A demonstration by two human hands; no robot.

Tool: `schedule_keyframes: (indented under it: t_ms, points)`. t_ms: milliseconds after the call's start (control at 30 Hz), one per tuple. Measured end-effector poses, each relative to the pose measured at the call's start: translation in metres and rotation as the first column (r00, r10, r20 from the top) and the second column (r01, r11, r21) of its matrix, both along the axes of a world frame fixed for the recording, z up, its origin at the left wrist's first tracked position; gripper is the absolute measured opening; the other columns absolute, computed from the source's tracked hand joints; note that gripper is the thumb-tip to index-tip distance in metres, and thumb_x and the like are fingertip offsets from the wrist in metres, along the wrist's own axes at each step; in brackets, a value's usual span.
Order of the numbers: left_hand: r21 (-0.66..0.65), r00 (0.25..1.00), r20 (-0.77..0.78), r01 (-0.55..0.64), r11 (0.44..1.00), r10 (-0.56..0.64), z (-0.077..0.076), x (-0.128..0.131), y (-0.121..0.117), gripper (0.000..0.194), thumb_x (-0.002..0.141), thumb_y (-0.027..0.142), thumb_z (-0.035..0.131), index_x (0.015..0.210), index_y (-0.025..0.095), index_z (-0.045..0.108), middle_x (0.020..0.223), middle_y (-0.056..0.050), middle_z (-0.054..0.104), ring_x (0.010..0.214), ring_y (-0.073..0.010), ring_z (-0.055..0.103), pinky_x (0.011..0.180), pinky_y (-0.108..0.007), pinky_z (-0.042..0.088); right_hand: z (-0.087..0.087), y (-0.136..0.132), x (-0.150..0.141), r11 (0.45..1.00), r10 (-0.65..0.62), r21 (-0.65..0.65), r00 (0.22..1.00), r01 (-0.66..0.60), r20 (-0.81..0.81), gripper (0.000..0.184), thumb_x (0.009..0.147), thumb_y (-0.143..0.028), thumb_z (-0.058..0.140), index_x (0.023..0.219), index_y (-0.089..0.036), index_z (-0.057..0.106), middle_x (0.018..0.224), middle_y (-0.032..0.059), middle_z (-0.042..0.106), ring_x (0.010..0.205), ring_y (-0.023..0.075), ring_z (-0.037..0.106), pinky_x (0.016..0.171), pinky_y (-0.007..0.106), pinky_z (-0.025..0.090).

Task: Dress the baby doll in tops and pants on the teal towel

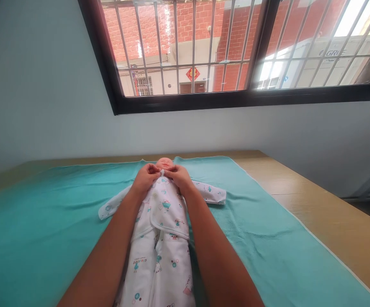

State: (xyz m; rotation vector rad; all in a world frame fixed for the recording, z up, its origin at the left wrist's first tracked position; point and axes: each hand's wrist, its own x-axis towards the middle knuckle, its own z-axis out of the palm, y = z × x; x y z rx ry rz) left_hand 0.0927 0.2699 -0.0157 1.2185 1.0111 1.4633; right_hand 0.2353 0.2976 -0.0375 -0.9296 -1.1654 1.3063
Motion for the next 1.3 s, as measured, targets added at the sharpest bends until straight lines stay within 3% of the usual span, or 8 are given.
schedule_keyframes:
  t_ms: [233,400,700,867,1033,1200,1300]
  points:
    - [0.026,0.998,0.0,0.055,0.998,-0.055,0.0,-0.002,-0.001,0.025,0.052,0.018,0.07,0.067,0.018,0.05,0.076,0.002,0.063,0.071,-0.011,0.058,0.072,-0.026,0.046,0.001,0.001,0.0,0.998,0.063,-0.007,0.998,-0.063,0.029,0.022,0.055,-0.025,0.08,0.07,-0.016,0.068,0.066,0.0007,0.067,0.062,0.012,0.055,0.061,0.025,0.043]
    - [0.042,0.995,-0.082,0.054,0.998,-0.05,0.001,-0.001,-0.001,0.017,0.057,0.017,0.066,0.068,0.019,0.053,0.07,0.003,0.06,0.067,-0.011,0.056,0.066,-0.024,0.044,0.003,-0.001,0.0,0.997,0.072,0.011,0.991,-0.074,0.109,0.014,0.062,-0.025,0.072,0.073,-0.017,0.07,0.062,-0.0003,0.063,0.057,0.0113,0.051,0.058,0.025,0.04]
    - [0.078,0.973,-0.223,-0.048,0.996,0.064,-0.001,-0.004,-0.001,0.012,0.063,0.019,0.061,0.073,0.02,0.057,0.063,0.005,0.054,0.058,-0.0096,0.047,0.057,-0.021,0.036,0.012,-0.008,-0.006,0.995,-0.041,0.101,0.934,0.005,0.355,0.016,0.061,-0.023,0.059,0.07,-0.017,0.072,0.057,-0.0031,0.057,0.058,0.0111,0.046,0.057,0.024,0.035]
    - [0.102,0.952,-0.277,-0.104,0.989,0.129,-0.002,-0.005,0.001,0.009,0.062,0.015,0.06,0.07,0.019,0.059,0.064,0.004,0.056,0.061,-0.0109,0.049,0.059,-0.023,0.037,0.015,-0.01,-0.007,0.985,-0.055,0.174,0.904,-0.021,0.424,0.02,0.064,-0.025,0.056,0.071,-0.018,0.074,0.063,-0.0023,0.062,0.064,0.0129,0.05,0.061,0.024,0.036]
    - [0.123,0.941,-0.29,-0.144,0.982,0.174,-0.005,-0.006,0.005,0.006,0.062,0.014,0.061,0.067,0.019,0.06,0.067,0.003,0.059,0.062,-0.0113,0.05,0.063,-0.024,0.039,0.014,-0.01,-0.011,0.961,-0.095,0.27,0.86,-0.052,0.501,0.021,0.067,-0.022,0.052,0.059,-0.02,0.071,0.06,-0.0031,0.063,0.066,0.0144,0.052,0.062,0.025,0.037]
    - [0.12,0.944,-0.277,-0.153,0.981,0.181,-0.006,-0.005,0.006,0.007,0.062,0.013,0.064,0.067,0.019,0.063,0.068,0.001,0.064,0.065,-0.0134,0.055,0.066,-0.026,0.042,0.012,-0.01,-0.009,0.988,-0.052,0.151,0.902,-0.015,0.428,0.022,0.066,-0.024,0.061,0.079,-0.021,0.079,0.083,-0.0006,0.073,0.082,0.0189,0.061,0.069,0.026,0.043]
    - [0.101,0.947,-0.274,-0.143,0.985,0.166,-0.004,-0.005,0.004,0.008,0.067,0.016,0.064,0.073,0.019,0.069,0.078,-0.003,0.07,0.075,-0.0172,0.062,0.073,-0.029,0.045,0.011,-0.011,-0.008,0.99,-0.06,0.142,0.918,0.003,0.392,0.022,0.066,-0.028,0.066,0.083,-0.023,0.079,0.087,0.0002,0.074,0.088,0.0208,0.063,0.074,0.027,0.046]
